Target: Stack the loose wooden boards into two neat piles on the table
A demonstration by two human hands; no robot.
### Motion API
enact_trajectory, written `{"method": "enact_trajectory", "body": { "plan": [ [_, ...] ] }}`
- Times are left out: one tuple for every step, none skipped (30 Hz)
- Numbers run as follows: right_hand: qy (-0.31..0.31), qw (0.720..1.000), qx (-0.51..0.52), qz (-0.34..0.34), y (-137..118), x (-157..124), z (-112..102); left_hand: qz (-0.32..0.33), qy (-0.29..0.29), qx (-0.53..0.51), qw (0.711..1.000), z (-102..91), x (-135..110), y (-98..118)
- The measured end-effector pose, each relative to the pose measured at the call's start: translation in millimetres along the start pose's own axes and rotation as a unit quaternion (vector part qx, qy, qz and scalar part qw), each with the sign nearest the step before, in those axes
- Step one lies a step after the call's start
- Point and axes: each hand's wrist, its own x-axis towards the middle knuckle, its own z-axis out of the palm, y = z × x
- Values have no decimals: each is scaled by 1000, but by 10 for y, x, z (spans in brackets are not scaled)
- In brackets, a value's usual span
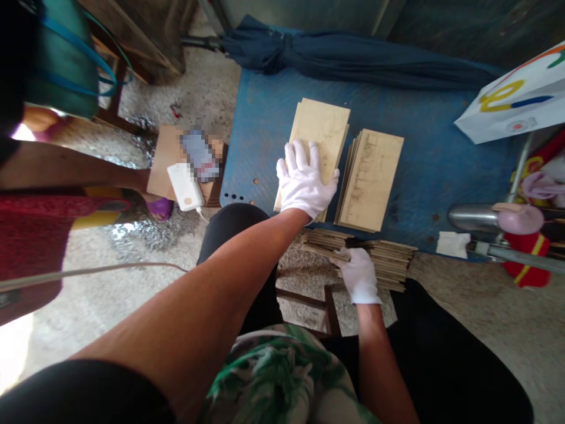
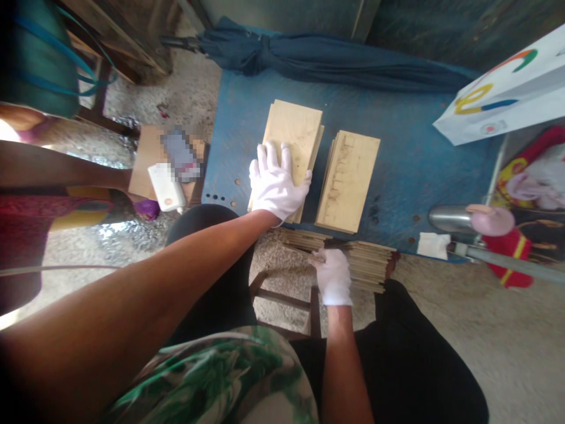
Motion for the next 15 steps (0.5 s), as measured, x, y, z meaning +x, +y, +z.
{"method": "enact_trajectory", "body": {
  "plan": [
    [-6, 1000, -2, 2, -12, -20, -7, 0, 1, 1, 1000, 3, 2, -2],
    [-11, 1000, 1, 4, -22, -43, -10, 0, 1, 1, 1000, 4, 3, -4],
    [-16, 1000, 6, 7, -31, -67, -10, 1, 0, 1, 1000, 5, 5, -6],
    [-20, 1000, 9, 11, -37, -91, -6, 3, 0, 0, 1000, 6, 6, -8],
    [-22, 1000, 13, 14, -40, -113, 1, 3, -1, -1, 1000, 5, 6, -9],
    [-23, 1000, 16, 14, -41, -132, 9, 3, -1, -2, 1000, 4, 7, -10],
    [-25, 999, 21, 11, -40, -149, 18, 3, -1, -2, 1000, 4, 7, -11],
    [-27, 999, 27, 6, -38, -163, 28, 2, -1, -3, 1000, 3, 7, -12],
    [-31, 999, 34, -1, -36, -174, 38, 1, -1, -5, 1000, 3, 7, -12],
    [-35, 998, 43, -7, -35, -183, 48, 1, -1, -7, 1000, 3, 7, -12],
    [-39, 998, 52, -11, -34, -190, 58, 1, -2, -9, 1000, 3, 7, -11],
    [-41, 997, 60, -11, -34, -195, 69, 1, -2, -11, 1000, 2, 7, -11],
    [-39, 997, 67, -8, -33, -198, 81, 1, -3, -13, 1000, 2, 7, -10],
    [-36, 997, 72, 0, -30, -199, 96, 1, -4, -14, 1000, 1, 7, -10],
    [-33, 997, 74, 10, -24, -199, 113, 1, -5, -15, 1000, -1, 7, -9]
  ]
}}
